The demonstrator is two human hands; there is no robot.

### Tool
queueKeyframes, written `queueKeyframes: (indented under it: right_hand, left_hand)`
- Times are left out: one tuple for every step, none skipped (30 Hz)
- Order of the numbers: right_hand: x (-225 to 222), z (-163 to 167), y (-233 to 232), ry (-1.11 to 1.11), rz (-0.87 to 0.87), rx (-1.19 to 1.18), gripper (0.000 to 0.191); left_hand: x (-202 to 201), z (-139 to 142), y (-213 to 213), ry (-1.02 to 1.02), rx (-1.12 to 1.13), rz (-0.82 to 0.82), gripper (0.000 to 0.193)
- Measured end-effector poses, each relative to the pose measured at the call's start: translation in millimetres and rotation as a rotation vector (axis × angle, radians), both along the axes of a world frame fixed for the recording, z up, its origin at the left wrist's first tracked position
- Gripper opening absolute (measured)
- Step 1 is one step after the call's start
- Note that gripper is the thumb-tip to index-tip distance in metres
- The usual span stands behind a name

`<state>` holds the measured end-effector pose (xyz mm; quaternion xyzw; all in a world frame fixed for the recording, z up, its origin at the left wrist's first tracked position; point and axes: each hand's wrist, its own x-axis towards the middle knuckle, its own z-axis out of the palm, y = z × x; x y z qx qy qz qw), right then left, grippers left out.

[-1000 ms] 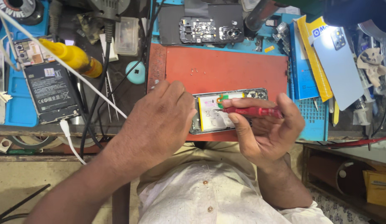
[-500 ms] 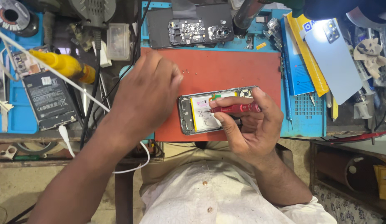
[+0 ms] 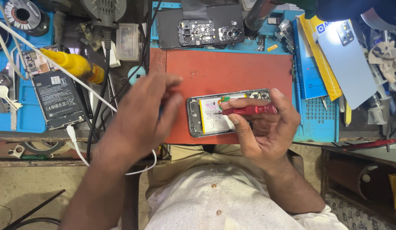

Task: The person removes the back cover of a light blue smartphone using a yellow plastic pry tool, then uses a red screwdriver to remove several screws from the internal frame. Screws are placed into a small transparent container. The person continues to unscrew components inside the phone chassis.

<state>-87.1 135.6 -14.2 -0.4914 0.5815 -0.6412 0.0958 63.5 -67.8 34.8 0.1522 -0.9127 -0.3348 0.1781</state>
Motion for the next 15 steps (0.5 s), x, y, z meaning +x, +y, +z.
queueKeyframes:
  right_hand:
    - [0.3,1.0,-0.7,0.011,-0.006,0.003,0.074]
    - [0.7,2.1,-1.4,0.022,-0.013,0.005,0.074]
    - [1.0,3.1,-2.2,0.04,-0.011,0.007,0.074]
    - [2.6,4.0,-2.5,0.048,-0.009,0.011,0.074]
    - [3.9,4.4,-2.8,0.056,-0.006,0.016,0.073]
    - [6.5,4.6,-3.0,0.052,-0.003,0.02,0.073]
    - [9.0,4.2,-3.6,0.054,0.007,0.024,0.073]
    - [11.4,3.6,-4.2,0.056,0.018,0.028,0.073]
    - [14.0,3.1,-4.9,0.064,0.033,0.031,0.074]
    - [15.3,2.8,-5.9,0.066,0.046,0.028,0.075]
    - [16.8,3.1,-6.9,0.068,0.059,0.024,0.076]
    - [16.9,4.2,-8.5,0.064,0.07,0.013,0.077]
    - [16.7,7.0,-9.1,0.05,0.043,0.021,0.077]
    - [16.0,10.7,-10.3,0.035,0.017,0.029,0.077]
    - [15.1,16.5,-10.3,0.009,-0.045,0.057,0.076]
  left_hand:
    - [5.9,0.2,5.0,-0.013,0.1,-0.022,0.047]
    - [9.6,-1.0,10.0,0.029,0.072,-0.045,0.061]
    - [12.3,-2.9,14.5,0.071,0.044,-0.068,0.076]
    - [14.1,-5.1,17.1,0.113,0.019,-0.089,0.091]
    - [15.4,-7.6,18.3,0.115,0.046,-0.092,0.095]
    - [17.5,-9.5,19.7,0.116,0.074,-0.092,0.099]
    - [19.6,-11.0,20.3,0.116,0.1,-0.091,0.104]
    - [21.5,-12.1,19.8,0.116,0.097,-0.102,0.105]
    - [23.5,-12.7,19.0,0.116,0.092,-0.113,0.107]
    - [25.3,-13.2,18.3,0.117,0.087,-0.124,0.109]
    - [27.7,-13.1,18.5,0.155,0.076,-0.096,0.105]
    - [30.9,-12.6,19.4,0.194,0.063,-0.069,0.1]
    - [33.8,-12.4,19.8,0.232,0.051,-0.042,0.096]
    - [37.0,-12.4,18.1,0.236,0.035,0.059,0.083]
    - [41.3,-12.2,15.0,0.237,0.02,0.16,0.072]
